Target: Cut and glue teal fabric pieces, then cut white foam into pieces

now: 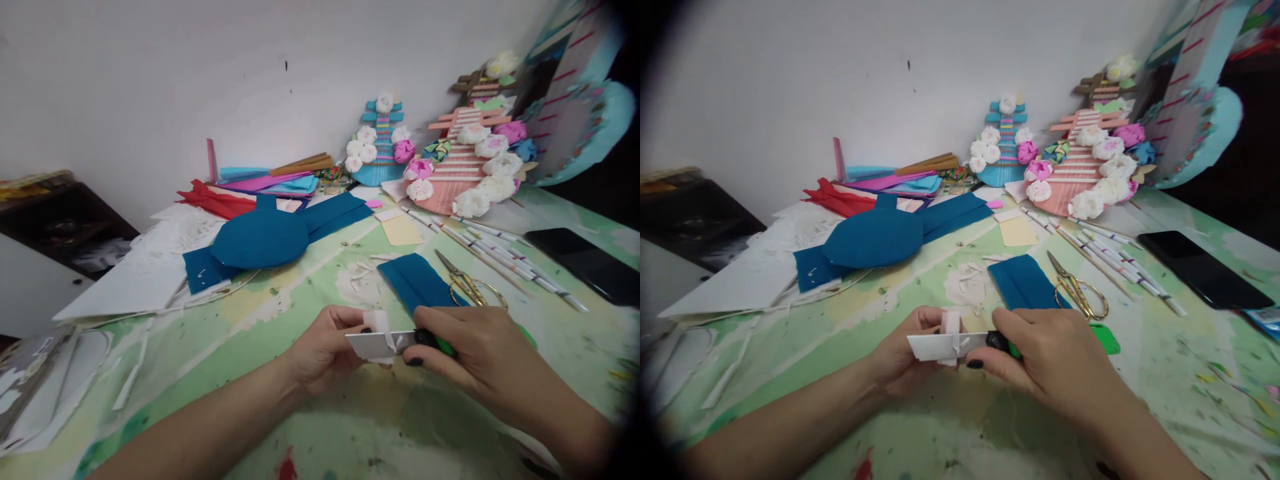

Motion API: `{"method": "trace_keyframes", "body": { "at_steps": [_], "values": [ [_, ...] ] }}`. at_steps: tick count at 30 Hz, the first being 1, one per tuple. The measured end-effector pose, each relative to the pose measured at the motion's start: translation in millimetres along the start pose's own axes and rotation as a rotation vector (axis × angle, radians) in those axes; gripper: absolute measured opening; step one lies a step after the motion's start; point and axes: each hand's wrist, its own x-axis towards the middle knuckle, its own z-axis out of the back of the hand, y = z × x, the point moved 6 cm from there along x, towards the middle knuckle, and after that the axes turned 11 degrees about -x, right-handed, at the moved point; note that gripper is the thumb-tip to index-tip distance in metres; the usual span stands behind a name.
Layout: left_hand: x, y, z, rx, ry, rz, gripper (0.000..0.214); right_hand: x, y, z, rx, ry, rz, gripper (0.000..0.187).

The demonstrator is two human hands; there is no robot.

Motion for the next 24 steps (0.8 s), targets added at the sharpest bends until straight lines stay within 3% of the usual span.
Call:
{"method": "trace_keyframes", "body": {
  "at_steps": [12,24],
  "values": [
    [-2,4,-3.2,0.043,-0.091,0.02,0.021,1,7,1,-0.016,0.002,0.006,0.046],
    [-3,4,-2.8,-0.098,-0.046,0.004,0.019,1,-4,0,-0.019,-0.003,-0.026,0.048]
  ]
}}
